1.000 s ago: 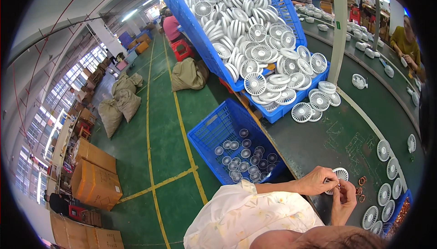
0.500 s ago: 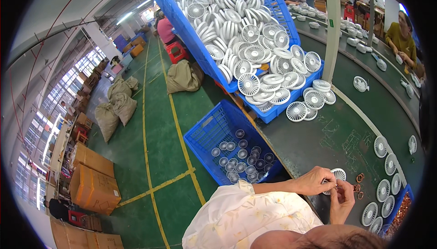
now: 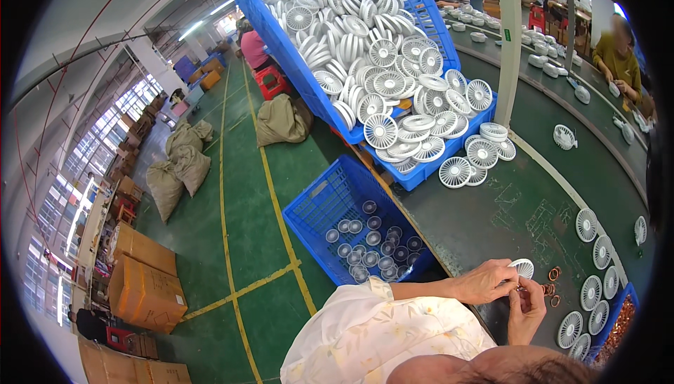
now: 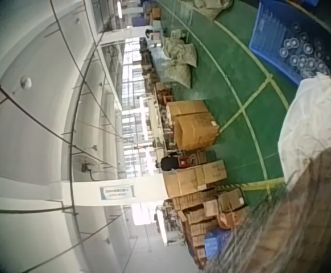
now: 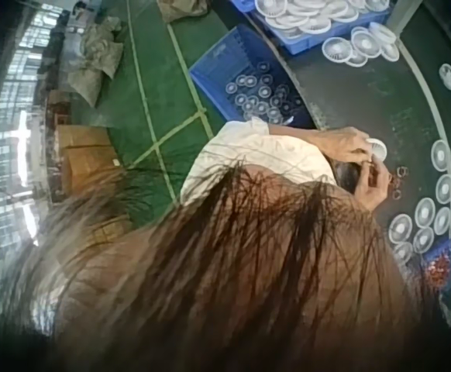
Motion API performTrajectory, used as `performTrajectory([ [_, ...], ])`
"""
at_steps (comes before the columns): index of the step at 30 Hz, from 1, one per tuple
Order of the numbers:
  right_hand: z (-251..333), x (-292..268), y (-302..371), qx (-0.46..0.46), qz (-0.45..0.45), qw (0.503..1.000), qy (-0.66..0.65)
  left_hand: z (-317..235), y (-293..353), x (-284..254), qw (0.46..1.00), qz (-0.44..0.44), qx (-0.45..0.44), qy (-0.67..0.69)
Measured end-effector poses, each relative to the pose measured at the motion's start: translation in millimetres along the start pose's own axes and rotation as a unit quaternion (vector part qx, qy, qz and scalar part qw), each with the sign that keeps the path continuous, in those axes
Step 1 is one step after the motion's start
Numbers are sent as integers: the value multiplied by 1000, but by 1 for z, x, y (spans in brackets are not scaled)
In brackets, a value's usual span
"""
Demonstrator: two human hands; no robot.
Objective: The person taps metal rings into fan grilles on a table using a small mallet, stacks the assembled grilles into a box, and fits metal rings from a tray onto fan grilles by hand.
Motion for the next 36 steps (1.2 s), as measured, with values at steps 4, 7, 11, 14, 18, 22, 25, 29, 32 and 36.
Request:
performTrajectory([
  [4, -2, 0, 4, 18, -4, 1000, 1, 0, 0, 5, 1000, -13, -8, -17],
  [7, 7, -9, 6, 7, -50, 998, 42, 7, -6, 12, 1000, -4, 21, 7],
  [11, 14, -2, 2, -36, -38, 997, 51, 14, 1, 2, 999, -12, -25, -18],
  [14, 4, -3, 2, -24, -13, 999, 17, 4, -1, -4, 999, -21, -47, -17],
  [18, 9, -9, 9, -25, -34, 999, -1, -5, -8, 2, 994, 1, -87, 64],
  [22, 10, -13, 12, -10, -58, 998, 21, 2, -17, 6, 994, 37, -73, 75],
  [25, 11, -12, 10, -12, -61, 997, 43, 0, -21, 6, 996, 41, -51, 53],
  [29, 11, -6, 7, -5, -45, 999, 30, 0, -20, 3, 1000, 26, -11, 5],
  [32, 16, -3, 7, 16, -26, 999, -14, -1, -19, -3, 1000, 15, -12, -7],
  [36, 12, 3, 1, 55, -27, 961, -271, 16, -21, -12, 995, -66, -37, 58],
])
Point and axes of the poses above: each hand's wrist, its own y-axis away from the middle knuckle, its own x-axis out of the palm, z = x × y, the point moved 2 cm from there along -y, towards the middle knuckle, and after that the axes turned 3 degrees about x, right-handed, at the moved point
